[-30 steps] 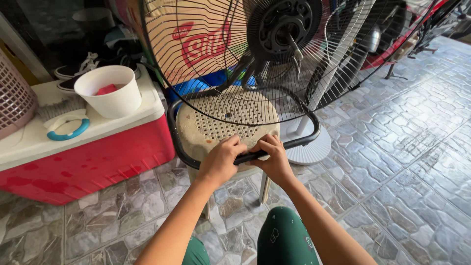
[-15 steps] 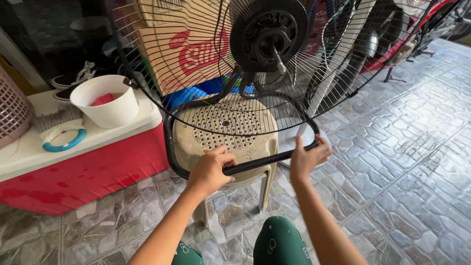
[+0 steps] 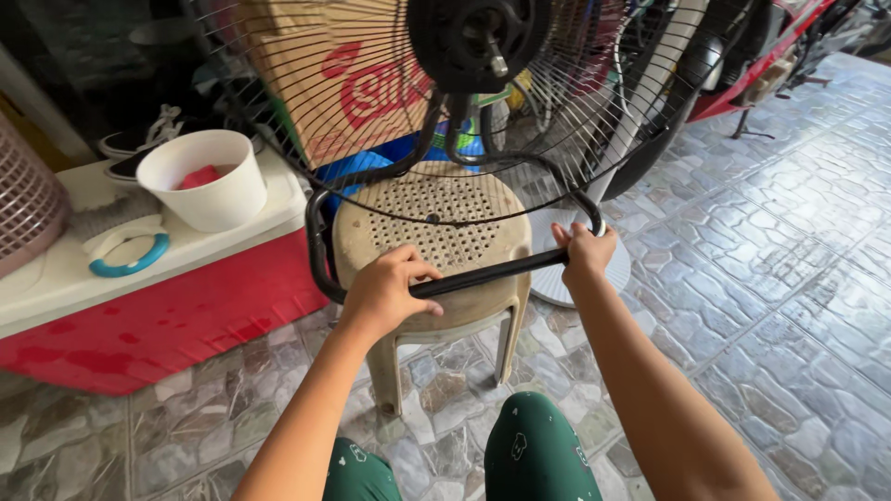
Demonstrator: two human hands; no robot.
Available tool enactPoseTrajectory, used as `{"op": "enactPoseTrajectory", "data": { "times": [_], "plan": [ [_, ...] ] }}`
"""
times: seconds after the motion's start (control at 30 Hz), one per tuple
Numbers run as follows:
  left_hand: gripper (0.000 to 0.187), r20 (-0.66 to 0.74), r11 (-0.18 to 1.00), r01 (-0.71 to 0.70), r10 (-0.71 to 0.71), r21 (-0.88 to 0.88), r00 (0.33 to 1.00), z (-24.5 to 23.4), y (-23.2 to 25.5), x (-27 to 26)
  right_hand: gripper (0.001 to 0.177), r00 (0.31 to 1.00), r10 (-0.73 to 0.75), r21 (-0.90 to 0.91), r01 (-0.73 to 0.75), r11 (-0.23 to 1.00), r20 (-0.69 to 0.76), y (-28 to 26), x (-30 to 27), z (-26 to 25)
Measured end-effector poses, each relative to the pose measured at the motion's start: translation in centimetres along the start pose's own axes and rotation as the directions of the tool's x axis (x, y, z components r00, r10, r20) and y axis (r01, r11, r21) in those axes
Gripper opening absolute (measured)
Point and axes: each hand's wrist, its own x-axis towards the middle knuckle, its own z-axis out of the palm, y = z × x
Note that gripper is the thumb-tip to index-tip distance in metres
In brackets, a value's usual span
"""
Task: The person assembles a standing fan by attaching the front grille to the fan body and securing it with a central nut. They then attach the rear grille and tighten it to complete the assembly.
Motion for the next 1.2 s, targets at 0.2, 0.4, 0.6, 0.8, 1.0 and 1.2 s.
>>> {"op": "enactPoseTrajectory", "data": {
  "times": [0.2, 0.4, 0.6, 0.8, 1.0, 1.2],
  "plan": [
    [0.047, 0.021, 0.999, 0.005, -0.004, -0.039, 1.0, 0.0, -0.2, -0.4, 0.044, 1.0, 0.018, 0.039, -0.019, 0.999, 0.022, -0.4, -1.3, -0.5],
    [0.05, -0.099, 0.99, -0.114, 0.106, -0.081, 0.989, 0.6, -2.1, -0.5, 0.046, 0.991, -0.059, 0.044, 0.054, 0.998, 0.117, -1.2, -0.2, 1.7],
    [0.049, -0.129, 0.97, -0.158, 0.136, -0.182, 0.982, 0.4, -4.8, -1.0, 0.046, 0.981, -0.12, -0.028, 0.125, 0.992, 0.151, 3.6, 2.3, 4.7],
    [0.053, -0.075, 0.981, -0.007, -0.007, -0.195, 0.997, 0.0, -4.9, -1.4, 0.046, 0.989, -0.042, 0.043, 0.036, 0.998, 0.14, 5.4, 2.7, 4.6],
    [0.051, 0.008, 0.994, 0.086, -0.086, -0.071, 0.996, -0.5, -3.6, -1.0, 0.047, 0.991, 0.011, 0.094, -0.023, 0.995, 0.132, 4.4, 1.3, 3.5],
    [0.05, 0.098, 0.969, 0.246, -0.245, 0.002, 0.964, -1.1, -2.7, -0.8, 0.045, 0.987, -0.012, -0.025, 0.016, 1.0, 0.162, 3.2, 0.5, 2.5]
  ]
}}
